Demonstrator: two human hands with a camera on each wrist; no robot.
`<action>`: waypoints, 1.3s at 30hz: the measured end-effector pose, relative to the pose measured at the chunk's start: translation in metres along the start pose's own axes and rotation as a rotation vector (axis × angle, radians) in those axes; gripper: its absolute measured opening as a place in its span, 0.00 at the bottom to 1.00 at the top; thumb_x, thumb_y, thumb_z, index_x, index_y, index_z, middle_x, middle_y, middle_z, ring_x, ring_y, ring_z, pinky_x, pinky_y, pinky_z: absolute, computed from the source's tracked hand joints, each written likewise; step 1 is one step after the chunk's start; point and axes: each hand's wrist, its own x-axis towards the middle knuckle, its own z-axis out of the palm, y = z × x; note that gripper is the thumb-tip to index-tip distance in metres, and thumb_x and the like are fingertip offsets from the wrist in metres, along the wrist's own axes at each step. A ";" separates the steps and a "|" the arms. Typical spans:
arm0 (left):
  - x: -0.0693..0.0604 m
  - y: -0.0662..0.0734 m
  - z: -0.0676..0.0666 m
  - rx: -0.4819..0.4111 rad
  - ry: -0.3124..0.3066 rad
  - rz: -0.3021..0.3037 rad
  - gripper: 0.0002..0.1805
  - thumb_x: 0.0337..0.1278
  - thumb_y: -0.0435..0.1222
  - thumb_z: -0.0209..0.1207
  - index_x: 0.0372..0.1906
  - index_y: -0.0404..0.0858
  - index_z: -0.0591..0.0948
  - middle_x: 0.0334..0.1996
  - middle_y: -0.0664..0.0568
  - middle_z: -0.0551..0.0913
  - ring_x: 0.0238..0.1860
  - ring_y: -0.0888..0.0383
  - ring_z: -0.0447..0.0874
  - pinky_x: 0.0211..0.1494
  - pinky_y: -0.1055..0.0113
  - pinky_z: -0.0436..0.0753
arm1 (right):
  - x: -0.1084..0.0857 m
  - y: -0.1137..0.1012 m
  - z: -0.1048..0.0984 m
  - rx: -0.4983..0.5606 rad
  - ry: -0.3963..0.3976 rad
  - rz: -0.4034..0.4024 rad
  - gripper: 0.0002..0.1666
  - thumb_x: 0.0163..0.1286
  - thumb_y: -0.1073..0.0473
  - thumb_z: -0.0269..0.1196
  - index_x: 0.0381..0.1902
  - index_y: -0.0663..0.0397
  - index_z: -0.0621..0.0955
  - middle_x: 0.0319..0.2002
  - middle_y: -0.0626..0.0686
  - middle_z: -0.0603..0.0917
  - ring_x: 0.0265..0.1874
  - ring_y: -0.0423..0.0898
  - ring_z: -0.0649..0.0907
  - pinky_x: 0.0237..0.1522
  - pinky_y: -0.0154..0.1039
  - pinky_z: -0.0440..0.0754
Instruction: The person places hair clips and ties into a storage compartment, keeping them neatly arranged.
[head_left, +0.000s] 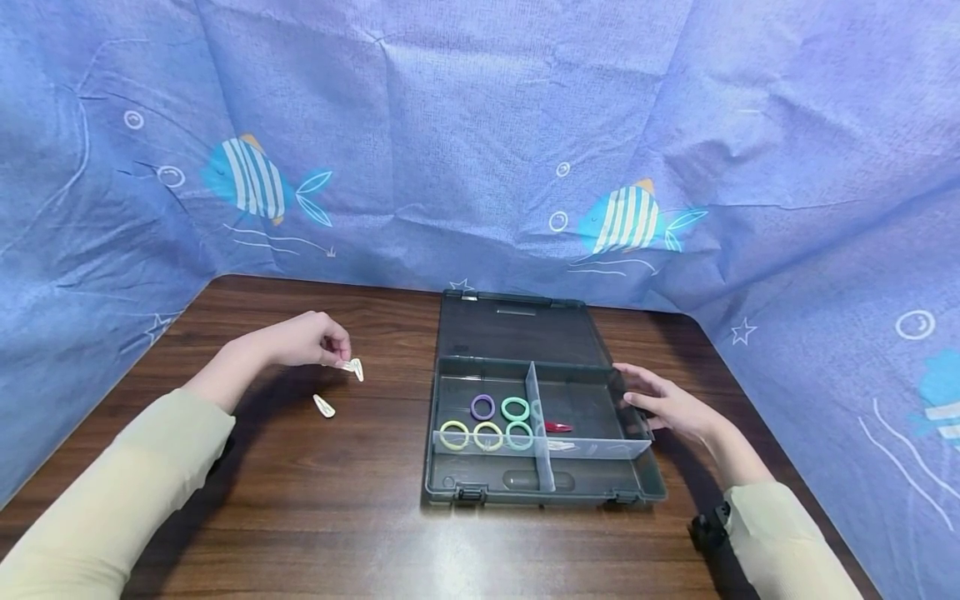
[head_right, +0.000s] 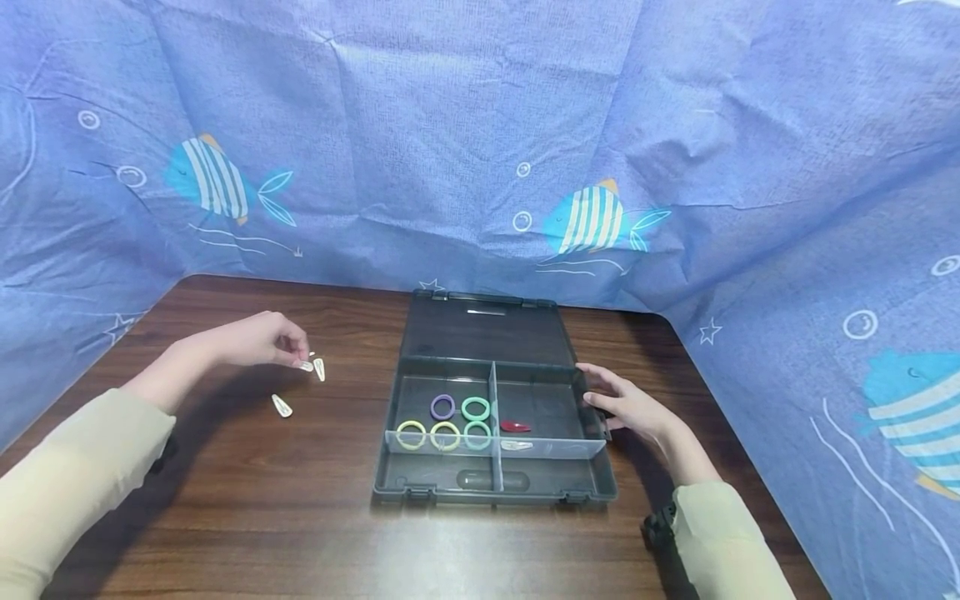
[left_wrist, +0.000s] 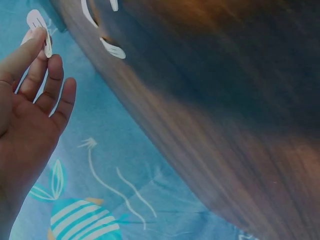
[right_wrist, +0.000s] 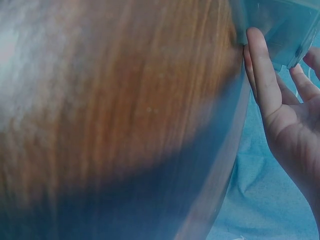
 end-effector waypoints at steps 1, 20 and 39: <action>0.001 0.001 -0.001 0.003 0.005 0.006 0.06 0.48 0.30 0.65 0.24 0.44 0.82 0.20 0.61 0.78 0.24 0.66 0.72 0.30 0.71 0.73 | 0.000 0.000 0.000 -0.004 -0.005 -0.006 0.37 0.74 0.51 0.50 0.74 0.42 0.48 0.72 0.63 0.49 0.59 0.51 0.72 0.51 0.56 0.76; 0.019 0.032 -0.021 0.038 0.029 0.056 0.05 0.50 0.31 0.65 0.25 0.44 0.83 0.21 0.56 0.81 0.24 0.64 0.72 0.30 0.70 0.72 | 0.001 -0.001 0.000 0.007 -0.013 -0.020 0.37 0.74 0.52 0.49 0.75 0.44 0.48 0.72 0.64 0.48 0.63 0.62 0.66 0.50 0.56 0.76; 0.054 0.071 -0.040 -0.034 0.055 0.150 0.04 0.53 0.35 0.65 0.35 0.46 0.85 0.26 0.58 0.83 0.30 0.63 0.77 0.39 0.67 0.75 | 0.001 0.000 -0.001 -0.010 -0.014 -0.024 0.36 0.74 0.52 0.49 0.74 0.45 0.48 0.72 0.64 0.49 0.63 0.61 0.66 0.49 0.56 0.76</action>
